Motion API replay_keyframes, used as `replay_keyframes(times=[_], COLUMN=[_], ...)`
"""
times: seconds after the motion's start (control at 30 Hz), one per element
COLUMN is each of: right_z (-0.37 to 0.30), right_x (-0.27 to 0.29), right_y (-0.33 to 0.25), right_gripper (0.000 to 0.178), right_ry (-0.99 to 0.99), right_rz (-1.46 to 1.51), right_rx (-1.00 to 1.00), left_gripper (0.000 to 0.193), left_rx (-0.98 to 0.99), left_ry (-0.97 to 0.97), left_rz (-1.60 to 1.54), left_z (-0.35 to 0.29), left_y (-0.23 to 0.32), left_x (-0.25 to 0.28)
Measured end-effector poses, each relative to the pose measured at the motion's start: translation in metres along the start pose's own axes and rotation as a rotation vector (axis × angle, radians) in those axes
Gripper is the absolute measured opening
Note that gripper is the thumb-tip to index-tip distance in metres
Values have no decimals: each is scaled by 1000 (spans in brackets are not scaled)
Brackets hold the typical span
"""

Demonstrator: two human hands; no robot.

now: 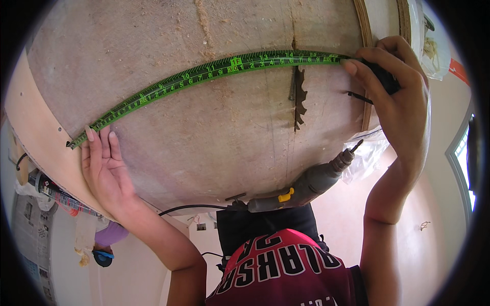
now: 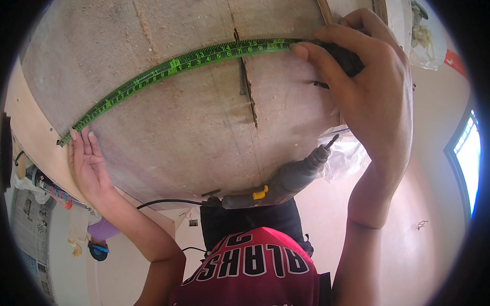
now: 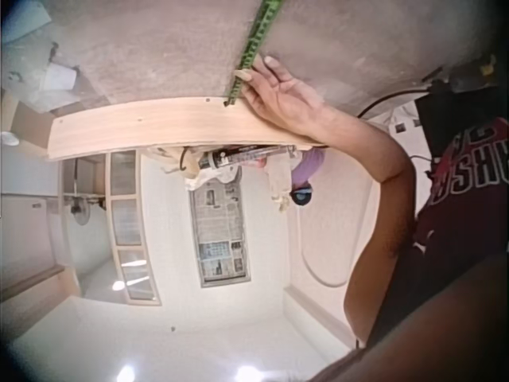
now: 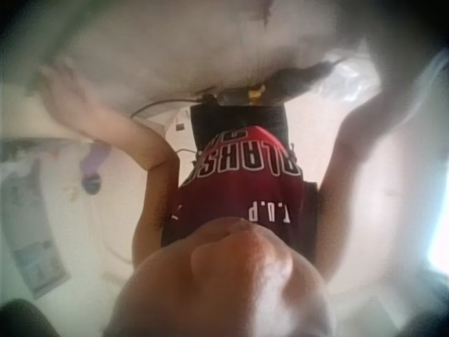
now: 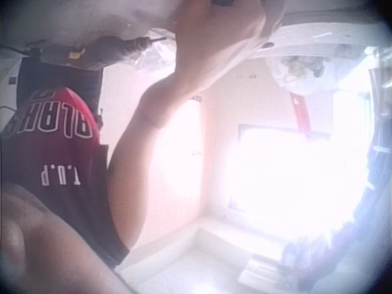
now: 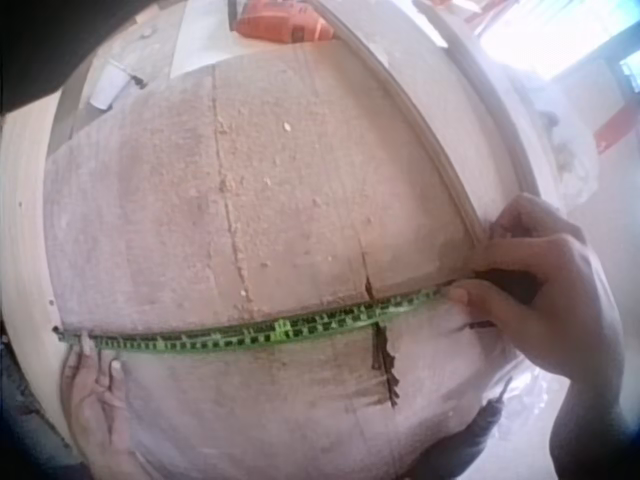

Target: The person measures a wooden board with a tape measure and marks it with a pencil. They then use a power drill to drive screws into the board to attach a wooden strip. The person repeats the measuring and drilling process on different sections of the board.

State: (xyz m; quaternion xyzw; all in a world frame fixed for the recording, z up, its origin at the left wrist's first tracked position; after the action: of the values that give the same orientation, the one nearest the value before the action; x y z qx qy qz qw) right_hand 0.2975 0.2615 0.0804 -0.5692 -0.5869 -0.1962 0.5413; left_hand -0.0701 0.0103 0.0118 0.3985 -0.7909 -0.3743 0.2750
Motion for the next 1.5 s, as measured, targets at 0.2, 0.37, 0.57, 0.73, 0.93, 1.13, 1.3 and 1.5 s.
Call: replay_keyframes(times=[0.2, 0.37, 0.57, 0.73, 0.93, 1.13, 1.3, 1.5], right_z=[-5, -6, -6, -7, -8, -8, -35, -98], right_x=[-3, -3, -5, -7, -6, -3, 22, 57], right_y=[-5, 0, 2, 2, 2, 6, 18, 25], right_gripper=[28, 29, 28, 28, 28, 26, 21, 34], right_ry=[42, 40, 30, 38, 48, 47, 59, -6], right_rz=[-82, -39, -17, -17, -8, 34, 107, 338], right_rx=[39, 24, 0, 4, -14, -40, -11, 92], left_gripper=[21, 48, 47, 35, 39, 24, 15, 19], left_rx=[6, 19, 12, -1, 0, -10, -10, -64], left_ry=[-3, 2, -14, 13, -5, -6, -97, -144], left_rz=[-17, -13, -56, -57, -41, -50, -116, -272], left_z=[1, 4, 7, 2, 7, 0, -26, -65], left_y=[-1, -5, -8, -5, -6, -1, 7, 86], left_x=[2, 10, 19, 11, 16, 2, -26, -44])
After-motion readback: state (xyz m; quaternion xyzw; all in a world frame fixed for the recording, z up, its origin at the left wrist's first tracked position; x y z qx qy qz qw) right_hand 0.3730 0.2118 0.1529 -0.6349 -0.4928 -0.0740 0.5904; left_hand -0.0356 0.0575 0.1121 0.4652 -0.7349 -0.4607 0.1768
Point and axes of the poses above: each hand's wrist, its own z-axis towards the middle knuckle, its own x-axis out of the back of the hand, y = z × x, the point moved 4 cm from there along z, towards the middle knuckle, and after that the axes turned 4 degrees about z, right-handed, at the moved point
